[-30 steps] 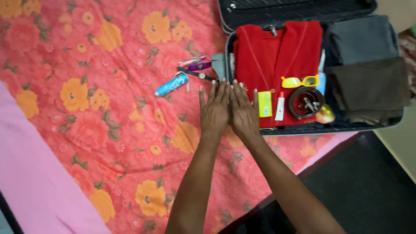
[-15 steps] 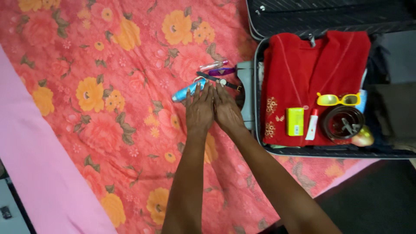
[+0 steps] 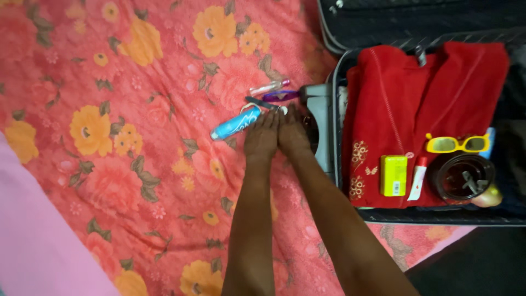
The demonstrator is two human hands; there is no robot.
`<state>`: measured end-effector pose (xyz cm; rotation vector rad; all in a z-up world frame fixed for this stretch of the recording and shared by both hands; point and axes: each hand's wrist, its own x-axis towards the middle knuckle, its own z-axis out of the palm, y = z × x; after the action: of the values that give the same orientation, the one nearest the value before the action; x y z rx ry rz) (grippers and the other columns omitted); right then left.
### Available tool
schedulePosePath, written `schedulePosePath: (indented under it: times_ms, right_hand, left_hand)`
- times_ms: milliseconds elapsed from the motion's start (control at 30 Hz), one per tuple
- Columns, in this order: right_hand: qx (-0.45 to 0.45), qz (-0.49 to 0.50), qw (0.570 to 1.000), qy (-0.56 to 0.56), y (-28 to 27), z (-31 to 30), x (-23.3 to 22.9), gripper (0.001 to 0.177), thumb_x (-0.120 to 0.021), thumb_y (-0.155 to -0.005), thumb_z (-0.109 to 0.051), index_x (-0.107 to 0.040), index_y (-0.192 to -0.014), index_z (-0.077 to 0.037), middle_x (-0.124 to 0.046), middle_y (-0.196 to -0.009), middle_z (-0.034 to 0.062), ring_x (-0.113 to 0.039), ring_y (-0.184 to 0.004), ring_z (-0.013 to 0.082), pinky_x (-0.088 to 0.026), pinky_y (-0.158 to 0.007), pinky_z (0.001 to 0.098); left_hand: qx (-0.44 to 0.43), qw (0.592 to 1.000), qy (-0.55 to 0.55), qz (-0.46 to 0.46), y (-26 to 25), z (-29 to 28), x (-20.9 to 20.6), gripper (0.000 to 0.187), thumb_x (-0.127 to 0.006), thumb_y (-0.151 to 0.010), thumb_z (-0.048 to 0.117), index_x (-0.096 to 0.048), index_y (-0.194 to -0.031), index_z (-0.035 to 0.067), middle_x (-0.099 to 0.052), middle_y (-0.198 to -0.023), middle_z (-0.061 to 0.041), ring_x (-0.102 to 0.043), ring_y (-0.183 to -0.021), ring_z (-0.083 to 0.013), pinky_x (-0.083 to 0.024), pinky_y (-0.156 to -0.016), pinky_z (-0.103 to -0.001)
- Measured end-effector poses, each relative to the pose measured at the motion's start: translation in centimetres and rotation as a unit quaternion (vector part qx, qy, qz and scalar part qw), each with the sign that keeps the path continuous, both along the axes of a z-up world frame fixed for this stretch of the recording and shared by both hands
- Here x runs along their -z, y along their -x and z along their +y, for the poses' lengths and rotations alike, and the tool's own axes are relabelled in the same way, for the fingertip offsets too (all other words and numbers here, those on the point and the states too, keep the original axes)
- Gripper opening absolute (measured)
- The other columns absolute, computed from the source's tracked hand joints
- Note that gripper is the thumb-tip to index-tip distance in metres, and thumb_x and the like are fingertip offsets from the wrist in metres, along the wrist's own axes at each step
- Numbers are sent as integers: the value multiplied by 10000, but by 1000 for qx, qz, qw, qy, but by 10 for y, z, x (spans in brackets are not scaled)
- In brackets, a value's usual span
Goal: The person packs a suitcase by placing a belt, sunglasses, a watch, a toothbrush, a hairbrush, and several toiletries into the open suitcase. The person then closes and zips the suitcase.
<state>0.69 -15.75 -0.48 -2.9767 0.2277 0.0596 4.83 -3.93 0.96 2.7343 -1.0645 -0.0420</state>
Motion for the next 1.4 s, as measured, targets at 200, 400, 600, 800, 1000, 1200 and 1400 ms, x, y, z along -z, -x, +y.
schedulePosePath:
  times_ms: [200,400,600,800,1000,1200,1400]
  right_hand:
    - [42,131,982,-132,-1,0,21,720,-535,-887,-243,-342,-1547,-27,-215,-1622,346,-125,-1487,537,-131,-1131,619]
    - [-98,-20,993,-67,31,21,41,503,-637,-859,-149,-604,-1323,42,-632,-1343,198,-498,-1346,416,-402,-1117,561]
    - [43,-165,969,-182,71,61,21,153,-766,-677,-66,-693,-803,-17,-658,-857,209,-660,-843,408,-496,-714,551]
    - [266,-45,828,-491,94,64,-92,112,-663,-854,-6,-650,-743,-7,-649,-665,141,-637,-559,213,-483,-505,381]
    - [228,-127,708,-656,100,47,-182,169,-701,-806,69,-658,-938,-29,-667,-805,64,-572,-626,123,-462,-505,322]
    - [252,-82,421,-868,138,-7,-249,237,-566,-895,-63,-694,-1058,51,-781,-913,81,-749,-802,186,-614,-786,298]
    - [195,-173,642,-721,168,-57,-270,270,-746,-869,-5,-726,-1138,4,-735,-975,61,-685,-831,82,-564,-771,239]
  left_hand:
    - [-8,999,-29,16,8,4,12,488,-447,-987,166,-536,-1465,129,-500,-1563,-15,-470,-1417,-244,-381,-1157,-461]
    - [13,999,28,33,25,35,12,534,-478,-954,97,-541,-1484,87,-539,-1536,-80,-522,-1395,-273,-436,-1089,-399]
    - [32,996,70,40,54,61,3,495,-507,-956,123,-548,-1446,78,-550,-1497,-112,-555,-1356,-257,-432,-1147,-395]
    - [17,989,132,69,73,57,-75,501,-495,-913,66,-623,-1392,143,-626,-1417,-107,-586,-1288,-322,-456,-1072,-413]
    - [-22,952,287,108,79,43,-170,422,-602,-767,-21,-682,-1177,41,-696,-1133,-202,-635,-1095,-391,-533,-906,-447]
    - [-16,889,360,284,101,12,-230,313,-565,-846,-50,-673,-1122,50,-729,-990,-200,-751,-905,-347,-580,-776,-426]
    - [-37,917,327,226,136,-67,-241,339,-556,-838,-51,-538,-1165,35,-676,-1006,-278,-668,-931,-485,-523,-720,-538]
